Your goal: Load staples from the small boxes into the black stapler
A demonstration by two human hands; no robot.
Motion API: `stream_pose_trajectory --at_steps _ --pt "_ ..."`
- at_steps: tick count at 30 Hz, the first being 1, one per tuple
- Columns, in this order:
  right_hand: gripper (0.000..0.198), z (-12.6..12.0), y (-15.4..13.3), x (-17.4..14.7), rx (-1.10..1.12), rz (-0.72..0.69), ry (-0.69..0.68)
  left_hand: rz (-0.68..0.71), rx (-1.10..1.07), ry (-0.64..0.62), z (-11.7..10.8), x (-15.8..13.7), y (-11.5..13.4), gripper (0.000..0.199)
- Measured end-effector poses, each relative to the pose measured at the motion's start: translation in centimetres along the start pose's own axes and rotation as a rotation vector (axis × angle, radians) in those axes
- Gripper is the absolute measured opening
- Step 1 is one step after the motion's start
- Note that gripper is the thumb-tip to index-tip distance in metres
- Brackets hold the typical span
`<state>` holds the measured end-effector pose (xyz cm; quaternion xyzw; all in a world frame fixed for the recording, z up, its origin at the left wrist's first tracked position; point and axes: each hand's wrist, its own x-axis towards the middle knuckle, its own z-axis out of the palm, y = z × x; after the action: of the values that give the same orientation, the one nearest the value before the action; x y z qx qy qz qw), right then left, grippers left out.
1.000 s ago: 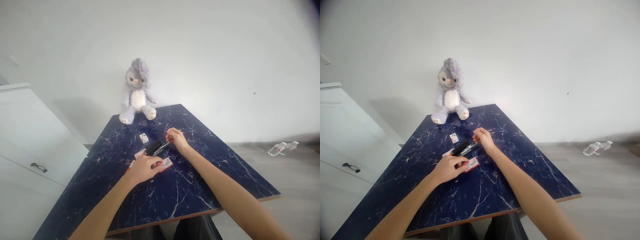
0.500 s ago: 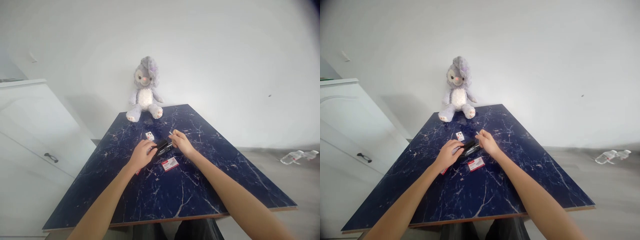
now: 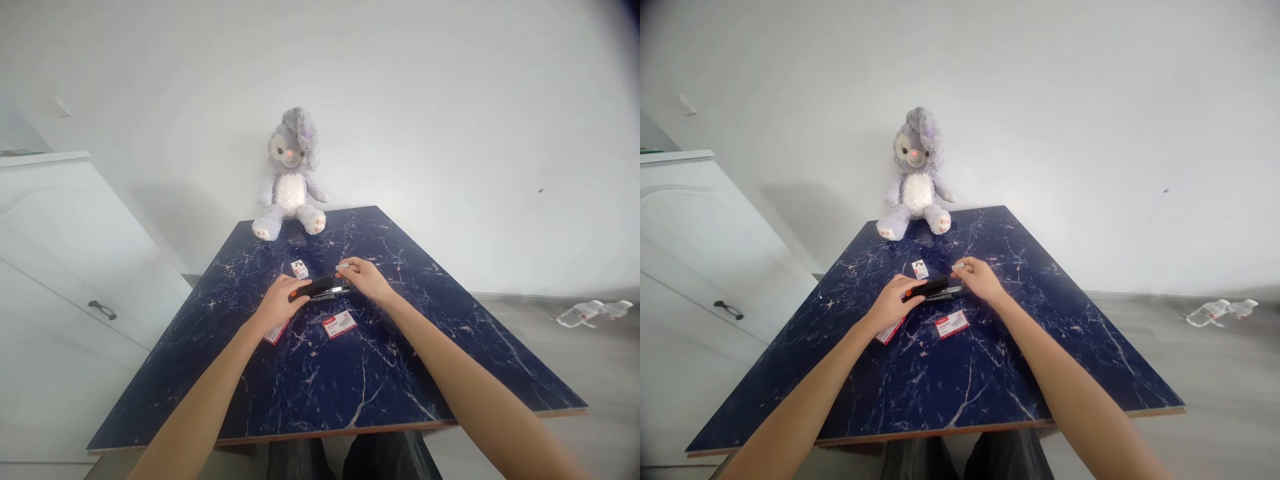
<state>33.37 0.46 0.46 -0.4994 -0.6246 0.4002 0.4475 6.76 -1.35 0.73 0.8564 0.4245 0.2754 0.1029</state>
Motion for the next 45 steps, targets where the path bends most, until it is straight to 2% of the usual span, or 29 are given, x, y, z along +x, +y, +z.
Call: stream_pose_trajectory --at_steps 5,8,11,15,21,26,28,31,35,37,41,45 --pt "0.029 -1.3 -0.9 -0.5 -0.277 -0.055 -0.091 0.005 -0.009 0.011 0.1 -0.1 -0.5 0.037" --pt "0.037 -1.6 -1.3 -0.7 -0.391 -0.08 -0.104 0.015 -0.002 0.036 0.2 -0.1 -0.8 0.036" --pt "0.04 -1.5 -1.2 -0.7 -0.452 -0.172 -0.053 0.013 0.009 0.041 0.3 -0.1 -0.9 0.036" --pt "0.031 -1.3 -0.1 -0.3 -0.458 -0.311 -0.073 -0.004 0.007 0.031 0.2 -0.1 -0.9 0.036" --pt "0.028 -1.9 1.6 0.3 -0.443 -0.169 -0.264 -0.015 -0.01 0.034 0.3 0.0 -0.7 0.036" --pt "0.028 -1.5 1.3 0.1 -0.516 -0.212 -0.263 -0.023 -0.014 0.021 0.3 -0.1 -0.5 0.035" --pt "0.035 -1.4 0.9 -0.2 -0.549 -0.234 -0.277 -0.027 -0.018 0.015 0.2 -0.1 -0.5 0.035" --pt "0.061 -1.8 0.2 -0.2 -0.447 -0.208 -0.206 -0.037 -0.014 -0.007 0.2 -0.1 -0.6 0.041" --pt "0.065 -2.2 0.5 0.5 -0.004 -0.075 0.182 -0.097 -0.029 -0.075 0.5 -0.2 -1.0 0.061" --pt "0.075 -1.7 1.1 1.0 0.222 0.007 0.266 -0.133 -0.049 -0.085 0.5 -0.3 -1.2 0.064" --pt "0.08 1.1 1.7 0.9 0.386 0.098 0.138 -0.184 -0.067 -0.088 0.3 -0.1 -1.1 0.067" --pt "0.076 4.8 0.7 0.0 0.467 0.063 -0.035 -0.145 -0.07 -0.074 0.3 0.3 -0.6 0.065"
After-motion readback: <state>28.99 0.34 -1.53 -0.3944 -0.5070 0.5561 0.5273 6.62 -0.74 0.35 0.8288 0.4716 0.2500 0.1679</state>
